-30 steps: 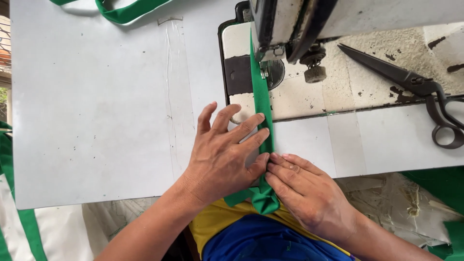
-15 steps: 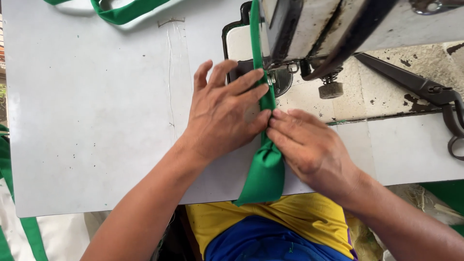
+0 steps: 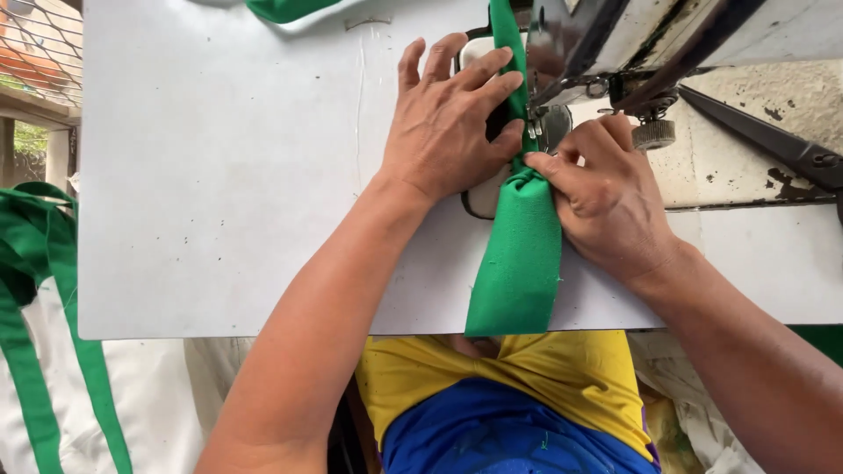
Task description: The person folds a green fabric strap and sews it using a sewing machine. They guide the strap through the machine, stitch it, and then fold and sew another section of the strap.
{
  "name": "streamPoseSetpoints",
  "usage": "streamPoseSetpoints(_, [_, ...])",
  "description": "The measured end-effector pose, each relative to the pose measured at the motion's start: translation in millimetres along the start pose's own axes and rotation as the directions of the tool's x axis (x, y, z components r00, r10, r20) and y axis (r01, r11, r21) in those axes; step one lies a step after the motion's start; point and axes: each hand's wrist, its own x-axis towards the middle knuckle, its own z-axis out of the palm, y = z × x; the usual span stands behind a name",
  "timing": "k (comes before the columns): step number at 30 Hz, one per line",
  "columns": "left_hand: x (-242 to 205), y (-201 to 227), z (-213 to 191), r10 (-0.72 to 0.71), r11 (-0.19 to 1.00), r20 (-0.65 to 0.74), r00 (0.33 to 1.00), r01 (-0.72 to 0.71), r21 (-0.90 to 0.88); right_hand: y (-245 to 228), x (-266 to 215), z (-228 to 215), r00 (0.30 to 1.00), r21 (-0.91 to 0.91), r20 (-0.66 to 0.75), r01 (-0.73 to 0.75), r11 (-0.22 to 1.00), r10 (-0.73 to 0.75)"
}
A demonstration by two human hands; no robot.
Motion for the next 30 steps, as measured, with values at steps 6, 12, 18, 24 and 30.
streamPoseSetpoints(6, [4,7,-6,-0.028,1.000,0.091,0.995,0.029,-0.002,-24,-14,-23,0.996,-0.058,0.057,-0.061,0.996,0.065])
streamPoseSetpoints(12, [-20,27,-28,0.071,0.981,-0.196,0.978,-0.033,0.192,-132,-123,-53,0.917,0.526,-0.036,-0.321,0.788,0.398])
streamPoseSetpoints(18, [-126,123,-99,-0.155,0.985,-0.153,0.976,0.141,-0.099,-128,-124,6,0.424,0.387,0.576,-0.895,0.223,0.699])
streamPoseSetpoints(24, [-215,152,-103,-0.580,0.757,0.174,0.796,0.605,-0.244,-116,-148,25,0.606,0.662,0.741,-0.733,-0.158,0.290])
streamPoseSetpoints(30, [-205,188,-117,-0.350,0.265,0.777,0.524,0.851,-0.454,-131,-206,22,0.440,0.514,0.854,-0.796,-0.320,0.278])
